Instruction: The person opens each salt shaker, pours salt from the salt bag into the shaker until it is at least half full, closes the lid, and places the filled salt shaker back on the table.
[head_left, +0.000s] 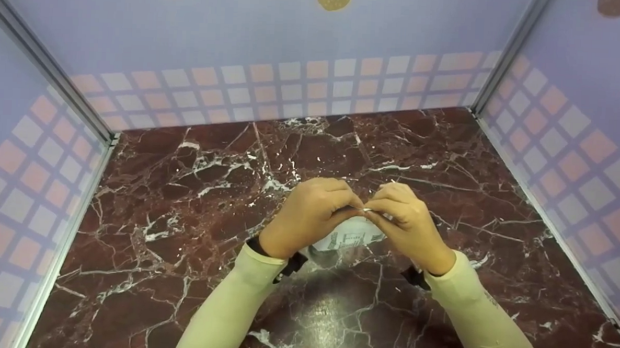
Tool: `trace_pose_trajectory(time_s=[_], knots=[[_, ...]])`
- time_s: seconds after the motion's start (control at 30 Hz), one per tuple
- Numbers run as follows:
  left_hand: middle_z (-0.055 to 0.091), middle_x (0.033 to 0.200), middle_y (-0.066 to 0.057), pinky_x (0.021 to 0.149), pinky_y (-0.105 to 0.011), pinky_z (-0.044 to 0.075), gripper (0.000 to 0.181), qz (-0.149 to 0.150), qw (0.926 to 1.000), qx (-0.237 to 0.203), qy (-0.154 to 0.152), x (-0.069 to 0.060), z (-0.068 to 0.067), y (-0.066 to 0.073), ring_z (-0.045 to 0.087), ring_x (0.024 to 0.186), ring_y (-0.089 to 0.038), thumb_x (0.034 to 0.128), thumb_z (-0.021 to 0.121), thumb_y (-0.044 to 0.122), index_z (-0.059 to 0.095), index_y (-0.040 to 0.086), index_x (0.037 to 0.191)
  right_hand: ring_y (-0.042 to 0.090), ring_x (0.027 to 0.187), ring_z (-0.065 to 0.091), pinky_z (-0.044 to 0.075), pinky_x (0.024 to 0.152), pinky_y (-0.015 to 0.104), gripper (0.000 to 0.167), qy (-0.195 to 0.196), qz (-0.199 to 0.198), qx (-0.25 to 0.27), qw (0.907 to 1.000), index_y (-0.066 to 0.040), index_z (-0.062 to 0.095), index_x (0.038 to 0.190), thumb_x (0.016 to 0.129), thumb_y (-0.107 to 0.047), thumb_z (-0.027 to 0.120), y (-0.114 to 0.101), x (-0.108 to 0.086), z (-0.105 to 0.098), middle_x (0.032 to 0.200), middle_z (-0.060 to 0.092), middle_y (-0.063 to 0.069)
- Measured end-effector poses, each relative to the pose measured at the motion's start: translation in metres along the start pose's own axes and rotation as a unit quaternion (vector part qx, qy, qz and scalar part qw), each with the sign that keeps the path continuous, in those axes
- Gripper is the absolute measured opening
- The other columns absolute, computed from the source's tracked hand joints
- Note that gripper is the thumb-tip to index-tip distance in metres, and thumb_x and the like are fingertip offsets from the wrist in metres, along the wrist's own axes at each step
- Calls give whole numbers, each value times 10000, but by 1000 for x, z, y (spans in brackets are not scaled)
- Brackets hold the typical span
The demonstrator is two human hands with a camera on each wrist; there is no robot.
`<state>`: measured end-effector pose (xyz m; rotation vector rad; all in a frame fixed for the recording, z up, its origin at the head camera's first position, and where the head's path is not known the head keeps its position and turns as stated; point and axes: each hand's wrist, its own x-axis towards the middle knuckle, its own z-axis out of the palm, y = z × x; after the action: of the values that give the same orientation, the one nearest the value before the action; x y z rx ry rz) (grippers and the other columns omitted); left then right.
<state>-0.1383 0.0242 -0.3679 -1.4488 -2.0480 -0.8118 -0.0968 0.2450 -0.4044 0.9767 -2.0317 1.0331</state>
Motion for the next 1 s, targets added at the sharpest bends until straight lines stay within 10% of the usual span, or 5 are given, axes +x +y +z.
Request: trace_pose_trajectory(time_s=[0.17, 0.3, 0.47, 0.7, 1.0], knots=[[756, 904, 28, 829, -233, 554, 89, -19, 9995, -208, 253, 4, 0, 3, 692, 825, -104, 940, 765, 212, 770, 124, 925, 303, 1165, 565, 414, 1116, 379, 320, 425, 346, 279, 9981, 53, 670, 1168, 877, -52, 754, 3, -12, -10, 1190, 641, 210], [754, 903, 23, 815, -215, 546, 96, -201, 9976, -456, 485, 7, -3, 5, 681, 812, -95, 938, 766, 206, 765, 111, 927, 315, 1221, 511, 389, 1128, 358, 540, 832, 1459, 666, 9835, 120, 519, 1289, 796, 41, 723, 21, -39, -23, 1281, 550, 231], [741, 894, 36, 809, -219, 535, 114, -272, 9961, -527, 658, 8, -5, 3, 661, 804, -88, 961, 743, 225, 766, 119, 927, 159, 990, 637, 521, 882, 223, 399, -647, 3172, 784, 9429, 35, 613, 1277, 906, -5, 755, 39, -68, -29, 1157, 665, 98], [741, 894, 21, 810, -196, 538, 112, -299, 9952, -710, 597, 6, -4, -2, 664, 816, -98, 967, 732, 205, 771, 104, 938, 101, 709, 621, 541, 602, 245, 173, -1531, 3818, 1927, 8909, 2, 717, 1088, 1014, -144, 663, 54, -67, -29, 890, 711, 106], [747, 874, 57, 770, -195, 539, 96, -910, 9952, -244, 275, 3, -6, -5, 660, 776, -66, 955, 753, 234, 784, 148, 927, 150, 692, 696, 608, 681, 276, 135, -473, 3539, 1761, 9173, 82, 736, 994, 1000, -9, 636, 79, -56, -43, 807, 738, 114]])
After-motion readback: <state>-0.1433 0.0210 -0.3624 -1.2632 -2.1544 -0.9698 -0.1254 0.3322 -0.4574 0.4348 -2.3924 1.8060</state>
